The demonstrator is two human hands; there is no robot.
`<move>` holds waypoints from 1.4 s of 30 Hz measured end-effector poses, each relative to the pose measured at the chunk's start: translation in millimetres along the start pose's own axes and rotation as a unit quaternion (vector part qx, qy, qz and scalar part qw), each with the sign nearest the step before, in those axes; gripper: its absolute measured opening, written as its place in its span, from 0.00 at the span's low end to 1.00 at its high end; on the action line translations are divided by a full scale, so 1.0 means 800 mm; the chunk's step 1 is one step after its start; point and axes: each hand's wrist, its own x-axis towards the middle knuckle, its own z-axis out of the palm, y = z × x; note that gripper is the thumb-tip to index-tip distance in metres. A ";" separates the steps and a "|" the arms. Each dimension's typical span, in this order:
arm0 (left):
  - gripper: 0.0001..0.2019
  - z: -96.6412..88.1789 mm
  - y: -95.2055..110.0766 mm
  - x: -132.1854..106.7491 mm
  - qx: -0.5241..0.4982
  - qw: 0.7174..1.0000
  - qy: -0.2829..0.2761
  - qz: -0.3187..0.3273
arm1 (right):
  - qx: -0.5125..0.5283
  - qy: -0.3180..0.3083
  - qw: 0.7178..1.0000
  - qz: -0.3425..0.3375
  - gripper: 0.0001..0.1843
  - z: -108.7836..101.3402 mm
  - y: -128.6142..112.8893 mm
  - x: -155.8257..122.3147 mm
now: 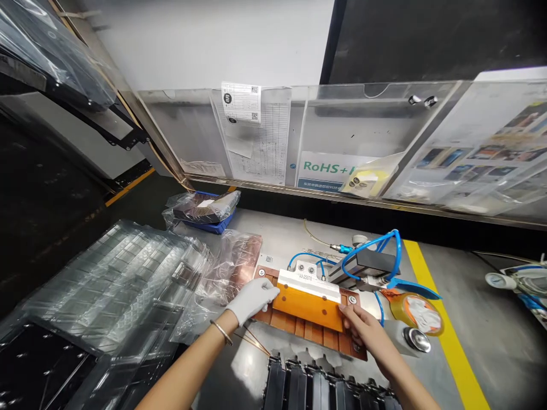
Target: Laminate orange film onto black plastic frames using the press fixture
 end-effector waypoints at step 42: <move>0.31 0.106 -0.124 -0.207 0.209 0.972 0.045 -0.095 | -0.176 0.000 0.984 -0.036 0.32 -0.040 0.047 -0.119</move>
